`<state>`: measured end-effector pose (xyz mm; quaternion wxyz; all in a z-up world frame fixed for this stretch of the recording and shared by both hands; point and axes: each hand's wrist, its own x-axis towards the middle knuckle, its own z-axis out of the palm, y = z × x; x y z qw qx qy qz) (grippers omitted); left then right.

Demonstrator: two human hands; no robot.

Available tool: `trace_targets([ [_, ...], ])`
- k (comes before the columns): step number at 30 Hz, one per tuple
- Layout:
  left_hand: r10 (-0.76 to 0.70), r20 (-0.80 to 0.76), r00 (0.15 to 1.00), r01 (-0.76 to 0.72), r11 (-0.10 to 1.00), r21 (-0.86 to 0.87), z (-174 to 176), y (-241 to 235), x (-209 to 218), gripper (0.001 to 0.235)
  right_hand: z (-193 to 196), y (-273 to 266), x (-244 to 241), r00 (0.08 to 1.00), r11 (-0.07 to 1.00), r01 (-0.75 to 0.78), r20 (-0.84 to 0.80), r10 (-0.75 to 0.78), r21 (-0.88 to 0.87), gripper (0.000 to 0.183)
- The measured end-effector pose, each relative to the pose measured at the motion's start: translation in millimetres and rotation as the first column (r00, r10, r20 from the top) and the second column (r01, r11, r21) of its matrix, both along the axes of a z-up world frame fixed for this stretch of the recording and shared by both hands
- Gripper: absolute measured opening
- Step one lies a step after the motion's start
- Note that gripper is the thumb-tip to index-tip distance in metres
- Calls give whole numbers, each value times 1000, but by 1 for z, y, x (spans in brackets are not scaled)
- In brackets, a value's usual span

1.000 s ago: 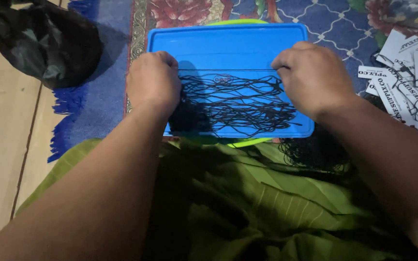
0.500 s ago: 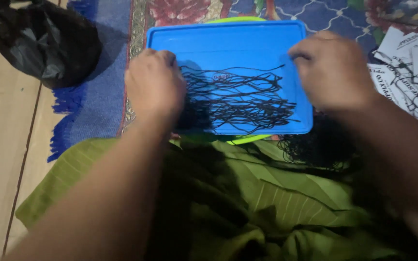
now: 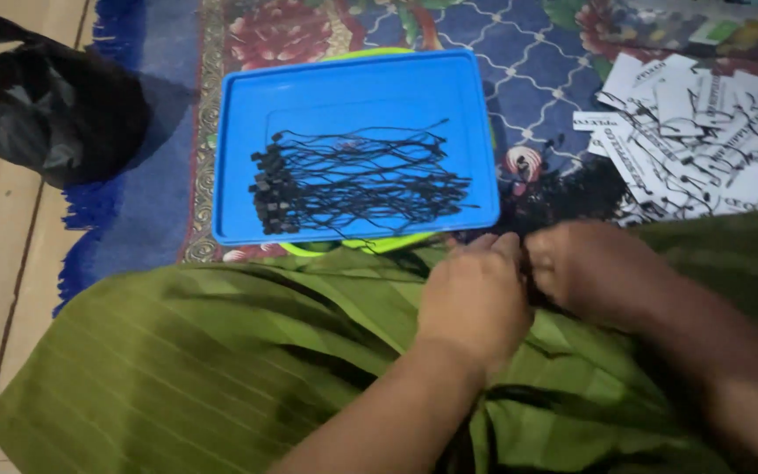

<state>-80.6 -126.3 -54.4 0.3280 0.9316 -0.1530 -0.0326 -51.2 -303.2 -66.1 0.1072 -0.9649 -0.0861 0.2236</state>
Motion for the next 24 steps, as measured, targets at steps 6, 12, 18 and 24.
trace_targets([
  [6,163,-381,910,-208,975,-79,18,-2,0,23,66,16,-2,934,866,356,-155,-321,351,12],
  [12,112,-53,992,-122,957,-262,3,-2,0,20,58,5,7,900,547,431,-295,-322,718,16],
  [18,92,-441,893,-155,982,-107,33,4,4,26,46,-5,13,700,-26,667,-639,-319,744,39],
  [24,-26,-183,983,66,974,218,12,34,-4,24,21,-38,25,488,-69,756,-630,-604,651,35],
])
